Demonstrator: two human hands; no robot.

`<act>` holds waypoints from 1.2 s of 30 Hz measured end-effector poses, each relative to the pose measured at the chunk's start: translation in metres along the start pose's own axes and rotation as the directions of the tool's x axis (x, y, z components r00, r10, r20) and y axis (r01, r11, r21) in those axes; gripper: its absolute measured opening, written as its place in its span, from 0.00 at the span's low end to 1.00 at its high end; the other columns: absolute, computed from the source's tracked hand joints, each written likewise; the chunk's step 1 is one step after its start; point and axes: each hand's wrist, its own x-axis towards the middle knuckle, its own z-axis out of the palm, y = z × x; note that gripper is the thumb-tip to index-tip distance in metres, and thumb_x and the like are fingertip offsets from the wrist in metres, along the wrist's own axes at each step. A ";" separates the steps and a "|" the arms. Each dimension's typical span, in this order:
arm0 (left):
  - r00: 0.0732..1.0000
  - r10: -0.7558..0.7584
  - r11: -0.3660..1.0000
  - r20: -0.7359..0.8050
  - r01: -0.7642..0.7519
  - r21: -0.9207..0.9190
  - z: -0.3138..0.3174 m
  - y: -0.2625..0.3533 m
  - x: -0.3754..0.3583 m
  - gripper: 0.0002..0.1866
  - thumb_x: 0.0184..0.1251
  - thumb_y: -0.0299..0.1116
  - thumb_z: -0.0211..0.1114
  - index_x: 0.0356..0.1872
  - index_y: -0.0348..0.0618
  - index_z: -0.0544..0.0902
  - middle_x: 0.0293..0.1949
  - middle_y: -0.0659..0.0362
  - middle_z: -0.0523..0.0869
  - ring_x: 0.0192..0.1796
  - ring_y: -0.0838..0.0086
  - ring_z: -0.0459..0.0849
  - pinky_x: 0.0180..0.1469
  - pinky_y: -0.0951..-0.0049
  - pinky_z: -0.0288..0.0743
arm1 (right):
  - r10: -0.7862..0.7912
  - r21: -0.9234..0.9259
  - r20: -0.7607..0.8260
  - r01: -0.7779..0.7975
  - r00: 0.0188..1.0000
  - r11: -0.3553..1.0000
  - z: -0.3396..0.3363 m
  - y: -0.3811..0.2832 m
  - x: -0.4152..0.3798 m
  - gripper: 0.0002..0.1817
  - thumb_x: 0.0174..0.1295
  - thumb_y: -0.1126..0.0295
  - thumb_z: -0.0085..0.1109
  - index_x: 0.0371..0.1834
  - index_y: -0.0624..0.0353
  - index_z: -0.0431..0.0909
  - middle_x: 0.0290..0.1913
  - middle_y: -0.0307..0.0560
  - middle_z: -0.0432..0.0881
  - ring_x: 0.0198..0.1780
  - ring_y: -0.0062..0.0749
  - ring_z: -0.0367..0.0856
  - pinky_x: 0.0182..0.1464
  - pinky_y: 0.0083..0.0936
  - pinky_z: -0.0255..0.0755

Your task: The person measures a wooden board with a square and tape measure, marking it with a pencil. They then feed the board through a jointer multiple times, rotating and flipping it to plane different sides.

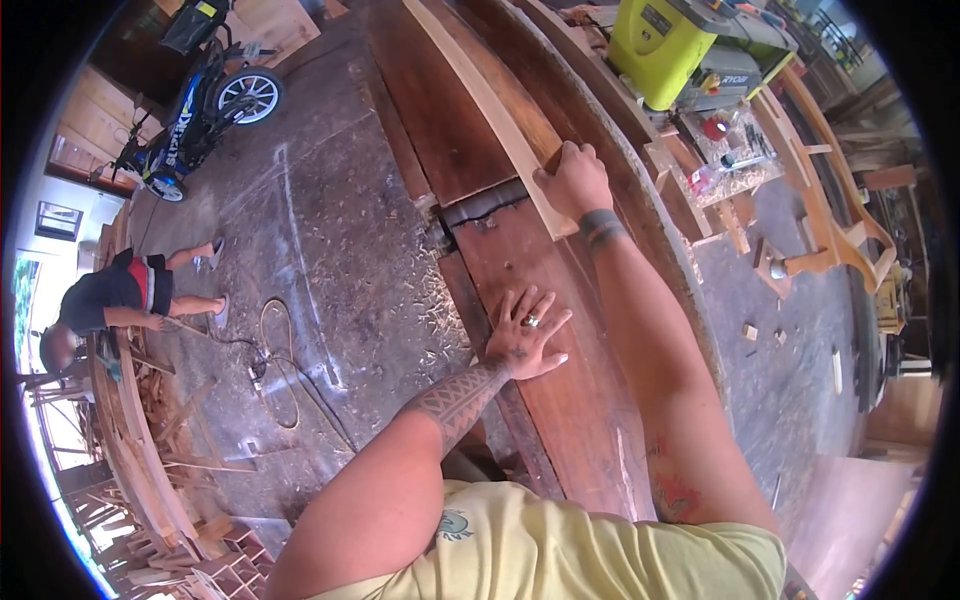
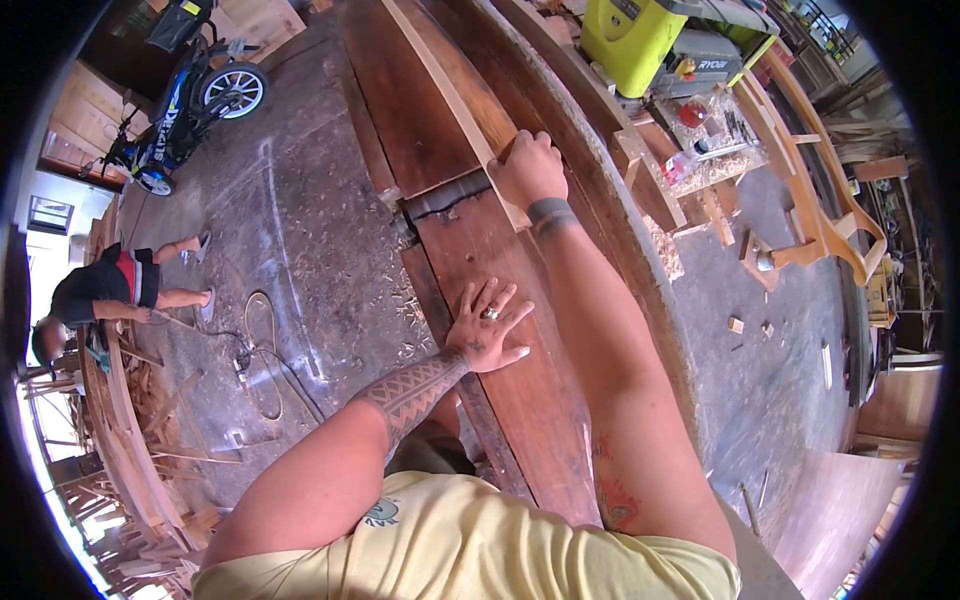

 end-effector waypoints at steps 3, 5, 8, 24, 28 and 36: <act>0.997 -0.014 1.000 0.075 0.014 0.000 -0.004 0.001 0.002 0.47 0.71 0.69 0.65 0.88 0.67 0.62 0.89 0.48 0.55 0.90 0.40 0.46 0.86 0.27 0.36 | -0.007 0.010 0.005 0.007 1.000 1.000 0.002 -0.002 0.008 0.30 0.63 0.53 0.74 0.60 0.67 0.82 0.63 0.69 0.82 0.64 0.68 0.83 0.69 0.52 0.79; 0.997 -0.015 1.000 0.072 0.015 -0.006 -0.001 0.000 0.003 0.48 0.71 0.69 0.65 0.88 0.67 0.62 0.89 0.48 0.55 0.90 0.40 0.46 0.86 0.27 0.36 | 0.010 0.001 0.028 -0.010 1.000 1.000 0.000 -0.007 0.013 0.31 0.63 0.53 0.73 0.61 0.67 0.82 0.63 0.69 0.82 0.65 0.68 0.83 0.69 0.51 0.79; 0.998 -0.013 1.000 0.061 0.013 -0.014 0.001 -0.001 0.002 0.48 0.71 0.69 0.65 0.88 0.67 0.62 0.89 0.48 0.55 0.90 0.40 0.46 0.86 0.26 0.35 | 0.019 -0.006 0.043 -0.019 0.999 1.000 0.004 -0.008 0.021 0.31 0.63 0.53 0.73 0.61 0.67 0.83 0.64 0.69 0.82 0.65 0.67 0.83 0.70 0.50 0.79; 0.997 -0.009 1.000 0.077 0.011 -0.027 0.000 -0.002 0.002 0.48 0.73 0.70 0.63 0.89 0.66 0.59 0.90 0.47 0.53 0.90 0.40 0.45 0.86 0.25 0.35 | 0.019 -0.016 0.021 -0.019 1.000 1.000 0.020 -0.020 0.063 0.32 0.63 0.49 0.73 0.61 0.65 0.83 0.66 0.67 0.81 0.65 0.67 0.84 0.69 0.51 0.79; 0.994 -0.016 0.999 0.106 0.019 -0.029 -0.001 -0.002 0.003 0.48 0.74 0.70 0.62 0.89 0.65 0.59 0.90 0.47 0.51 0.91 0.40 0.44 0.86 0.26 0.34 | 0.032 -0.019 0.020 -0.032 0.999 0.999 0.024 -0.023 0.073 0.33 0.63 0.48 0.73 0.61 0.65 0.83 0.67 0.68 0.81 0.65 0.67 0.84 0.69 0.51 0.79; 0.993 -0.012 0.999 0.120 0.018 -0.044 -0.006 -0.003 0.004 0.48 0.74 0.70 0.62 0.89 0.64 0.58 0.90 0.48 0.51 0.91 0.41 0.43 0.86 0.26 0.33 | 0.080 0.006 0.090 -0.080 0.993 0.997 0.024 -0.033 0.091 0.34 0.65 0.48 0.71 0.67 0.63 0.82 0.73 0.66 0.77 0.73 0.69 0.78 0.74 0.50 0.76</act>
